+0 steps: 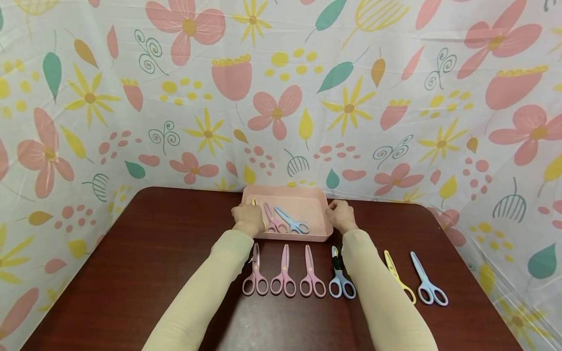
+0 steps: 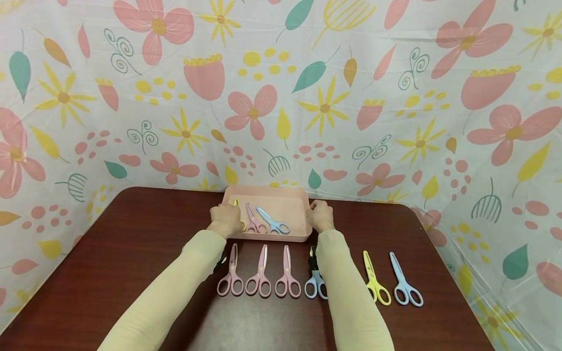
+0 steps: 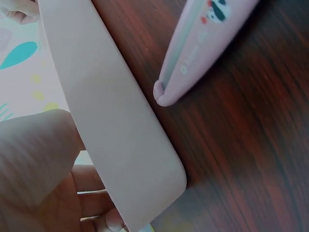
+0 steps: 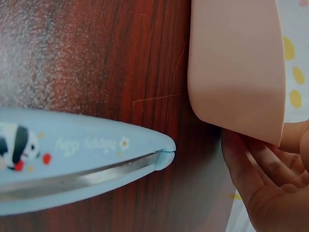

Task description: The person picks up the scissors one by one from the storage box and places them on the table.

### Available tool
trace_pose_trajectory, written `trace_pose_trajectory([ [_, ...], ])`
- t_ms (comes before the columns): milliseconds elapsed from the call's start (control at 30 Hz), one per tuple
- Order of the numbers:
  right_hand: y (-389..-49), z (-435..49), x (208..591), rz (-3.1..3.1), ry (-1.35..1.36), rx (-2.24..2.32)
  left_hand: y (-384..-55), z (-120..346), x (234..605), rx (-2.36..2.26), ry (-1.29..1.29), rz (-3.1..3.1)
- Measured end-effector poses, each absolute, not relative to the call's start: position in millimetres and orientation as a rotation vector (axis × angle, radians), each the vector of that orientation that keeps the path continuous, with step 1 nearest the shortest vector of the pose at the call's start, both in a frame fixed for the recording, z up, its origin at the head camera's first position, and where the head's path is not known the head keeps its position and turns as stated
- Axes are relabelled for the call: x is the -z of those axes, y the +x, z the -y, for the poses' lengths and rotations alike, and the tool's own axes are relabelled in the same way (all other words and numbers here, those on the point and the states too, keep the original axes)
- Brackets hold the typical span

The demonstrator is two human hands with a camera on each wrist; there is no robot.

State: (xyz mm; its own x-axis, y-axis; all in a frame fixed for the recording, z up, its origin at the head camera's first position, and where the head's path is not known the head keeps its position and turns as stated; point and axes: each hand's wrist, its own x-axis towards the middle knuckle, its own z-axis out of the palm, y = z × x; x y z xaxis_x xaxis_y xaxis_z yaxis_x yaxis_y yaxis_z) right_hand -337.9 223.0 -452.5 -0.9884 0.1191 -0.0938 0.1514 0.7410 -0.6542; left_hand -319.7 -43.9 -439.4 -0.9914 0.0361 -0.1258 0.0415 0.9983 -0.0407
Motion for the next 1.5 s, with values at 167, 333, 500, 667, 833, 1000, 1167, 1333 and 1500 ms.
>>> trace_pose_trajectory([
  [167,-338.1,-221.8,452.7,-2.894,0.215,1.081,-319.3,43.6,440.0,0.104,0.066,-2.998],
  [333,-339.8,-220.4,454.5,-2.903,0.211,1.070,-319.5,45.7,441.6,0.080,0.078,-2.996],
  [500,-340.0,-220.7,454.6,-2.909,0.200,1.066,-321.6,49.5,444.6,-0.015,0.093,-3.023],
  [667,-337.4,-221.8,453.8,-2.897,0.206,1.099,-322.1,50.4,445.1,-0.102,0.124,-3.062],
  [833,-336.2,-221.8,452.5,-2.894,0.209,1.110,-318.8,51.2,438.1,-0.157,0.144,-3.078],
  [1000,-337.0,-221.9,452.2,-2.893,0.209,1.109,-317.9,52.3,423.5,-0.254,0.163,-3.101],
  [1167,-336.0,-221.7,451.1,-2.893,0.211,1.095,-316.6,55.6,412.6,-0.356,0.188,-3.108],
  [1333,-334.9,-221.2,449.9,-2.900,0.203,1.086,-310.9,63.7,405.5,-0.482,0.226,-3.134],
  [1500,-334.9,-220.2,450.6,-2.907,0.202,1.082,-299.3,78.5,404.7,-0.653,0.182,-3.159],
])
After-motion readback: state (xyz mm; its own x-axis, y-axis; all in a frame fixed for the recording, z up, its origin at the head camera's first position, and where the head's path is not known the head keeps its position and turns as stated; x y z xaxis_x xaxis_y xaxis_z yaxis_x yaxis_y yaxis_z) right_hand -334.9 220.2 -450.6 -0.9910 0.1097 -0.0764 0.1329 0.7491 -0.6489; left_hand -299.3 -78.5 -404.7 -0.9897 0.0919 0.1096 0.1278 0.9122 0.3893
